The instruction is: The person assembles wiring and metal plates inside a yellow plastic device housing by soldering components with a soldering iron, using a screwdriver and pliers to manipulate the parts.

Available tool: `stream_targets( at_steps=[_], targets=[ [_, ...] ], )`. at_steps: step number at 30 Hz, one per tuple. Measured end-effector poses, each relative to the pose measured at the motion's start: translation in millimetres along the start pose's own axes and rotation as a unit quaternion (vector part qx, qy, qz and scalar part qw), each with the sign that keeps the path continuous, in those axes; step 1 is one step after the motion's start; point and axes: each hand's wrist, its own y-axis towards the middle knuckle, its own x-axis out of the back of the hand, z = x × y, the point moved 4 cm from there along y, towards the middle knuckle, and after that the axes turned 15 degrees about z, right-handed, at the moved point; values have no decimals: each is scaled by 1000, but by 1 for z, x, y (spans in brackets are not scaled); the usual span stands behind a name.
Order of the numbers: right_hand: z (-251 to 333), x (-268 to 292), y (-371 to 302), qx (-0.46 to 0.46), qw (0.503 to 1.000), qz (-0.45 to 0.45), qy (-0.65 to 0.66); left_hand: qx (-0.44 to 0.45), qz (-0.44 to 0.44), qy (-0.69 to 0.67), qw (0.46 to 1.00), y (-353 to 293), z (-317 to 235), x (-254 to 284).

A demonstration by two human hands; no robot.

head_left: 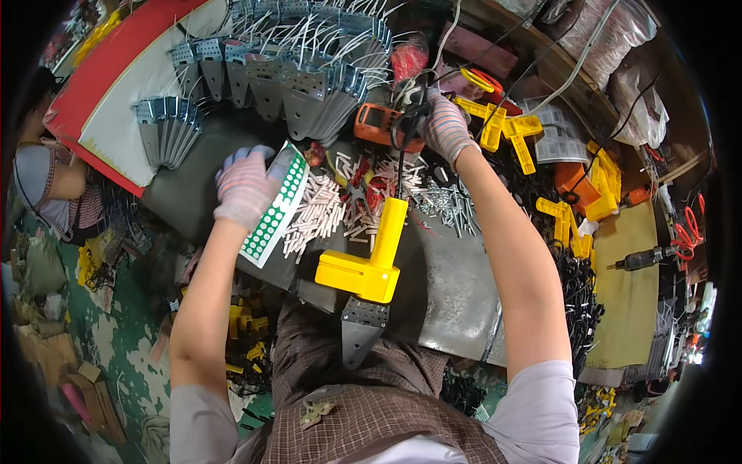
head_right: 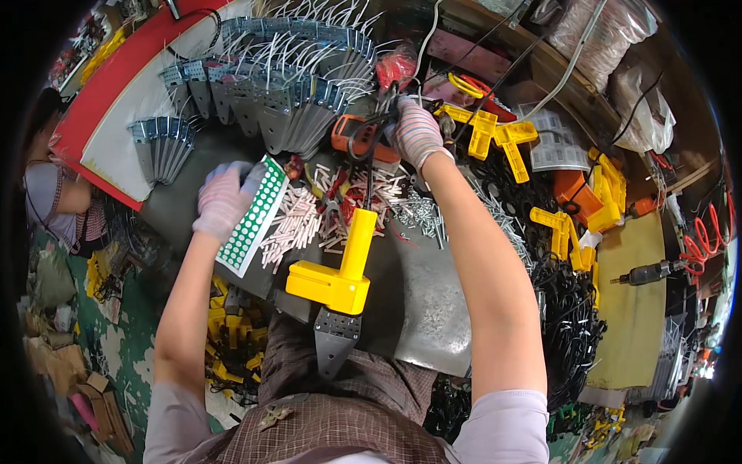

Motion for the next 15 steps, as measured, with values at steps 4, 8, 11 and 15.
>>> stream_targets(
  at_steps=[4, 8, 11, 15],
  targets=[
    [-35, 5, 2, 5, 997, -34, 63, -14, 83, -29, 996, 23, -17, -1],
    [-91, 39, -31, 54, 963, -118, -237, -130, -12, -174, 976, -15, -41, 22],
    [84, 45, -112, 81, 964, -251, 22, -72, 26, -478, 875, -89, -3, 28],
    [180, 24, -212, 189, 947, -244, 88, -154, 25, -676, 721, -139, -30, 22]
  ],
)
